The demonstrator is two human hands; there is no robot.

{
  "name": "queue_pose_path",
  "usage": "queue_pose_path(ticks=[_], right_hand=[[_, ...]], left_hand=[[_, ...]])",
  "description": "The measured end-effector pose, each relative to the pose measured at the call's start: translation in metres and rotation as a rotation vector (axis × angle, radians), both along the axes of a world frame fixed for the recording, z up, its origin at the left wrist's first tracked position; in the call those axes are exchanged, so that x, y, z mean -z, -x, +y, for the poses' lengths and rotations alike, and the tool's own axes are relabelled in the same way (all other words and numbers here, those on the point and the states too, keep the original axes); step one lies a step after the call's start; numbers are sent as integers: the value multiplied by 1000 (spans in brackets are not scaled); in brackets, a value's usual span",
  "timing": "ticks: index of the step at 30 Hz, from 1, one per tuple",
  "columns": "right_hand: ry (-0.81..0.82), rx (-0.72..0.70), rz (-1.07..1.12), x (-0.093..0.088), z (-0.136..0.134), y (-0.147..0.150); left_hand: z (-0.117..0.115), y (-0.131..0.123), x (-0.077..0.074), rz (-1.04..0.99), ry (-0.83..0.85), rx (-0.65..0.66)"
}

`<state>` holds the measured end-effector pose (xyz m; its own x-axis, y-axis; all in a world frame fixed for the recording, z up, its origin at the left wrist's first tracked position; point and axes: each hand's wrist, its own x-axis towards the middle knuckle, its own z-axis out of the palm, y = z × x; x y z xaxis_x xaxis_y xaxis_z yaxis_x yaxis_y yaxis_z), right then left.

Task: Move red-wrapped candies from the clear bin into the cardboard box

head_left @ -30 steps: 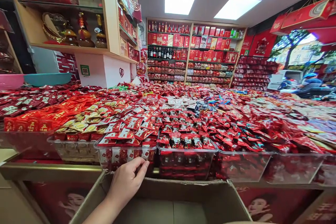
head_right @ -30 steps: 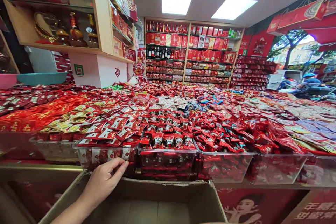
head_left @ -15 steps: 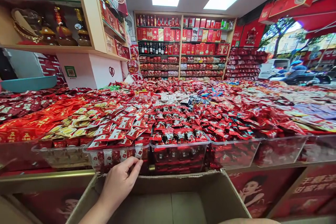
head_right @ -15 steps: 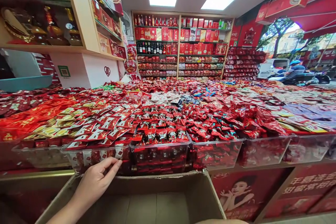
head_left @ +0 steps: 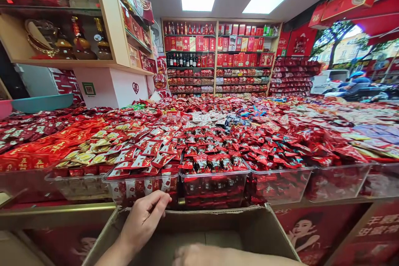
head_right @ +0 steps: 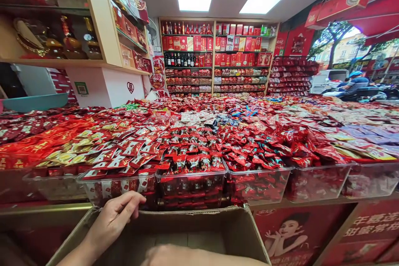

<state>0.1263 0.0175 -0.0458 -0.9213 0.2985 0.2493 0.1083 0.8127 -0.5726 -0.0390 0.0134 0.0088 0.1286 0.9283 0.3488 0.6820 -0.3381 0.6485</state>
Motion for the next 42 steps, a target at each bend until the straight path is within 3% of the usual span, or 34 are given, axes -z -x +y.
queue_pose_path(ticks=[2, 5, 8, 12, 20, 26, 33, 42], right_hand=[[113, 64, 141, -17, 4, -6], [365, 348, 408, -37, 5, -14], [628, 450, 614, -44, 6, -16], [908, 448, 660, -40, 11, -14], [941, 385, 744, -41, 13, -18], [937, 372, 714, -36, 14, -20], [915, 460, 763, -33, 18, -21], [909, 491, 777, -32, 19, -22]], left_hand=[[-8, -5, -4, -86, 40, 151], [-17, -18, -8, -109, 61, 280], [-19, -30, -6, -176, 110, 158], [-15, -38, 3, -412, 178, -67], [-17, -52, 4, -651, 239, -113], [-16, -50, 6, -638, 265, -53], [-13, -46, 1, -537, 250, -20], [-12, -45, 5, -585, 271, 16]])
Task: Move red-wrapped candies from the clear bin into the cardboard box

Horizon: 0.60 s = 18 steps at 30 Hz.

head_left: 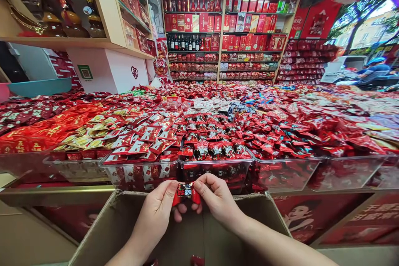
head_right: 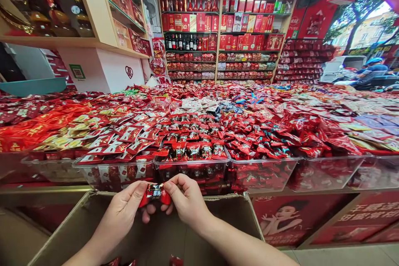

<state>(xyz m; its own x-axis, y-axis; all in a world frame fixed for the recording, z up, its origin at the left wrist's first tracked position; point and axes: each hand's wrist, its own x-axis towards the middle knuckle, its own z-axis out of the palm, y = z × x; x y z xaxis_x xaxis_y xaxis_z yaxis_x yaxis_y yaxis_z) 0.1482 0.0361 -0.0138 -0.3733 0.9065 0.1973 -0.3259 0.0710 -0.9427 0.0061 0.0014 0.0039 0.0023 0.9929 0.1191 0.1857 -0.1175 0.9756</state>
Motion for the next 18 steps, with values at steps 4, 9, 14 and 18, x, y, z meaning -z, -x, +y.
queue_pose_path(ticks=[4, 9, 14, 18], right_hand=[[29, 29, 37, -1, -1, 1], [83, 51, 123, -5, -4, 3], [-4, 84, 81, -14, -8, -3], [-339, 228, -55, -52, 8, -29]], left_hand=[[2, 2, -2, 91, -23, -28], [-2, 7, -5, 202, -93, -98], [5, 22, -8, 292, -198, -173], [17, 30, -3, 338, -174, -217]])
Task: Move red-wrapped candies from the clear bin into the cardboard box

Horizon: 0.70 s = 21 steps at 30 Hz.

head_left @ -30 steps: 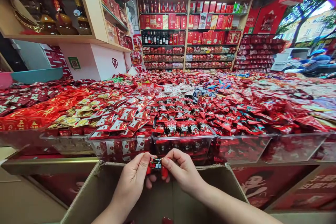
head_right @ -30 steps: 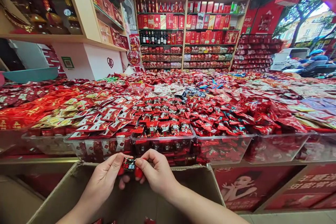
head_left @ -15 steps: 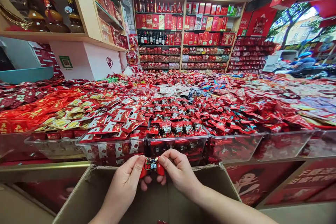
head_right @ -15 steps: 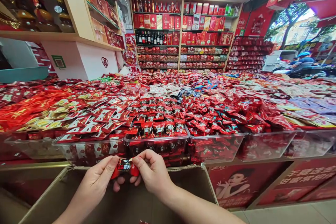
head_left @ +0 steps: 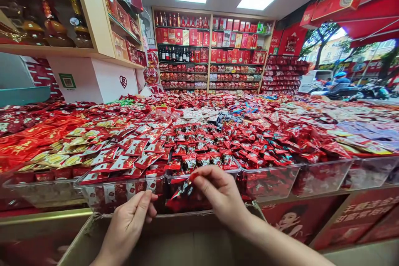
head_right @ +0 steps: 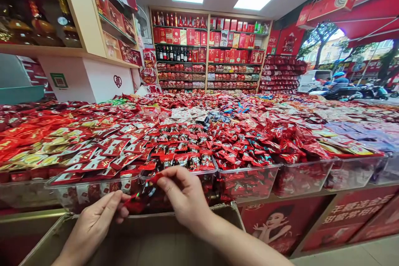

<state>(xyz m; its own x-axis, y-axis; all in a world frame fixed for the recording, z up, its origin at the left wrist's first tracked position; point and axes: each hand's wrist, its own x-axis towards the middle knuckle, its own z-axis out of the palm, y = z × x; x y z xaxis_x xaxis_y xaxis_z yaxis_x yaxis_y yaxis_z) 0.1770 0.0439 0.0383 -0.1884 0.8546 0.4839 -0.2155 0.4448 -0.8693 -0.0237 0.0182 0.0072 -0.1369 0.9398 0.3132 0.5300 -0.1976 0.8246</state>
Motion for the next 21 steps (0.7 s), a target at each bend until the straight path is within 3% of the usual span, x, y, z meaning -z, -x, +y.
queue_pose_path(ticks=[4, 6, 8, 13, 21], right_hand=[[-389, 304, -248, -53, 64, -39], [-409, 472, -513, -71, 110, -54], [-321, 564, -748, -80, 153, -65], [-165, 554, -961, -76, 223, -65], [-68, 438, -1198, -63, 246, -48]], left_hand=[[4, -4, 8, 126, -85, -7], [3, -6, 10, 209, -136, -1], [1, -7, 12, 266, -181, -4], [2, -5, 15, 315, -248, -2], [2, -2, 18, 370, -284, -5]])
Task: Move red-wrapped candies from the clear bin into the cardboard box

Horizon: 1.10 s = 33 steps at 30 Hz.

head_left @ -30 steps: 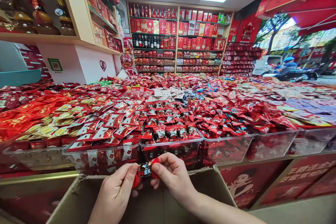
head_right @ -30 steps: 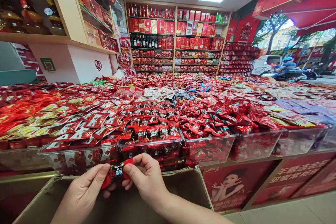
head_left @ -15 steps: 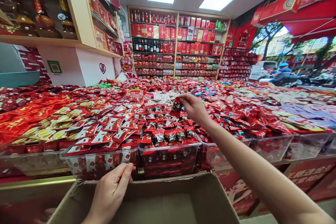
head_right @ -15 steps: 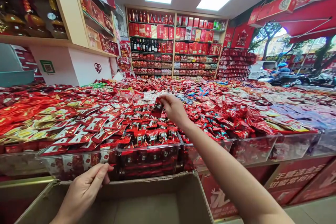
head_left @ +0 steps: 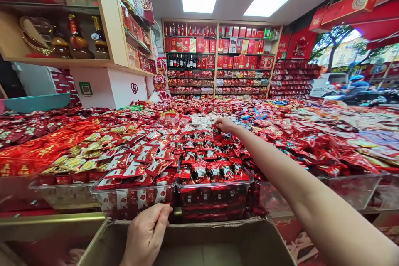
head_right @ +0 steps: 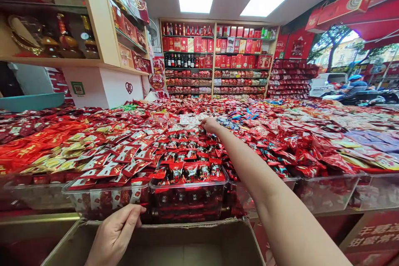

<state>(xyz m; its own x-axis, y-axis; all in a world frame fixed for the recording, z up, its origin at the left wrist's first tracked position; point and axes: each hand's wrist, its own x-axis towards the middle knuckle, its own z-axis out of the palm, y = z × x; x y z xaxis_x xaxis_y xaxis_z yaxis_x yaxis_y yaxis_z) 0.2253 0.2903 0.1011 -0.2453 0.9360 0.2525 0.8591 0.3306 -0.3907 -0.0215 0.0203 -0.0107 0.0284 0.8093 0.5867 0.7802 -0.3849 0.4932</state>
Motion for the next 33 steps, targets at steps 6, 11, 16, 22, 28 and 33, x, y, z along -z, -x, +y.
queue_pose_path(ticks=[6, 11, 16, 22, 28, 33], right_hand=[[35, 5, -127, 6, -5, 0], [-60, 4, -193, -2, -17, 7], [-191, -143, -219, -15, -49, 39], [-192, -402, -298, -22, -90, 96], [-61, -460, -452, -23, -92, 130], [5, -422, -478, -26, -89, 137]], left_hand=[[0, 2, 2, 12, -14, 26], [0, 1, 2, 24, -16, 24], [1, 2, 3, 45, -7, 35], [0, 3, 4, 64, 10, 29], [-4, 3, 2, 70, -24, 31], [-5, 3, -1, 66, -57, 28]])
